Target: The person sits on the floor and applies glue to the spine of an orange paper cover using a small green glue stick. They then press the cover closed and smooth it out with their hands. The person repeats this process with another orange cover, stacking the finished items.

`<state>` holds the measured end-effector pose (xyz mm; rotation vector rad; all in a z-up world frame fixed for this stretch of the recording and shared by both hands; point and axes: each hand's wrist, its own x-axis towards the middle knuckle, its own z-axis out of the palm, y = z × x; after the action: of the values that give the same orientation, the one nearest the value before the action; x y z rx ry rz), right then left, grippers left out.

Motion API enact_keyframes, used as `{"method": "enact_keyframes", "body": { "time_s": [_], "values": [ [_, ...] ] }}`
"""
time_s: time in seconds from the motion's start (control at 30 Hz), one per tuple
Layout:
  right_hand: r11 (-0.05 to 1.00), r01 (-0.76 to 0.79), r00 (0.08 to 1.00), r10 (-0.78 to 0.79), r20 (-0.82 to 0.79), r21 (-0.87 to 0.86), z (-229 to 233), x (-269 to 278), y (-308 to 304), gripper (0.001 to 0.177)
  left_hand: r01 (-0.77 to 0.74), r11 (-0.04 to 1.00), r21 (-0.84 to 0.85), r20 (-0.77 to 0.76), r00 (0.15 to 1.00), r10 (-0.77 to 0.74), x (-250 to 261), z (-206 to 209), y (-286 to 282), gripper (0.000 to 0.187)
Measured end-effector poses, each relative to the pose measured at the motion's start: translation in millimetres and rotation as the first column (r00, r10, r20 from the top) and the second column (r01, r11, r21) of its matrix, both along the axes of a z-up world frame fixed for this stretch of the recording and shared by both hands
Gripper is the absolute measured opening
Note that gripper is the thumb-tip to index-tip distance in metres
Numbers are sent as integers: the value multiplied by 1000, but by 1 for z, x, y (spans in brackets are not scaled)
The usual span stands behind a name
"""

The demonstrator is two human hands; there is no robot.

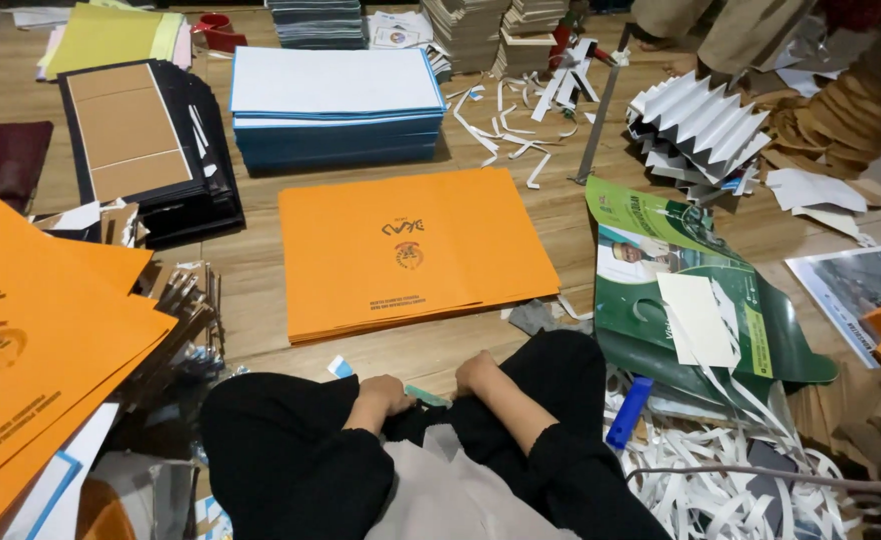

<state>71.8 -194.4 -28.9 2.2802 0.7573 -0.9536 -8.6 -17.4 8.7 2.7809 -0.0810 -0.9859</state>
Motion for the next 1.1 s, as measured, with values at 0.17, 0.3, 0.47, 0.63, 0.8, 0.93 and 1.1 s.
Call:
{"method": "enact_keyframes", "body": {
  "time_s": [0.17,0.3,0.47,0.63,0.8,0.93,1.1],
  "values": [
    [979,186,977,-176,-118,85,80,-40,18,54,44,995,92,-40,998,-41,-22,30,-9,60],
    [990,105,992,-99,-74,96,91,-63,25,52,121,973,195,-70,992,-110,-26,29,-21,61],
    [992,65,994,-73,77,106,84,-76,22,59,131,959,252,-19,991,-130,-26,18,-31,60],
    [986,55,994,-68,83,157,106,-91,15,64,247,932,266,-7,967,-254,-28,-19,-27,51],
    [983,41,997,-51,53,180,85,-83,9,71,266,931,250,-37,963,-265,-29,-41,-22,54],
    [988,41,998,-47,36,152,70,-72,8,74,123,971,203,-70,991,-111,-25,-30,-17,63],
    [987,83,995,-75,-62,139,51,-62,5,79,150,974,170,-132,983,-128,-22,-35,-16,64]
  ]
}}
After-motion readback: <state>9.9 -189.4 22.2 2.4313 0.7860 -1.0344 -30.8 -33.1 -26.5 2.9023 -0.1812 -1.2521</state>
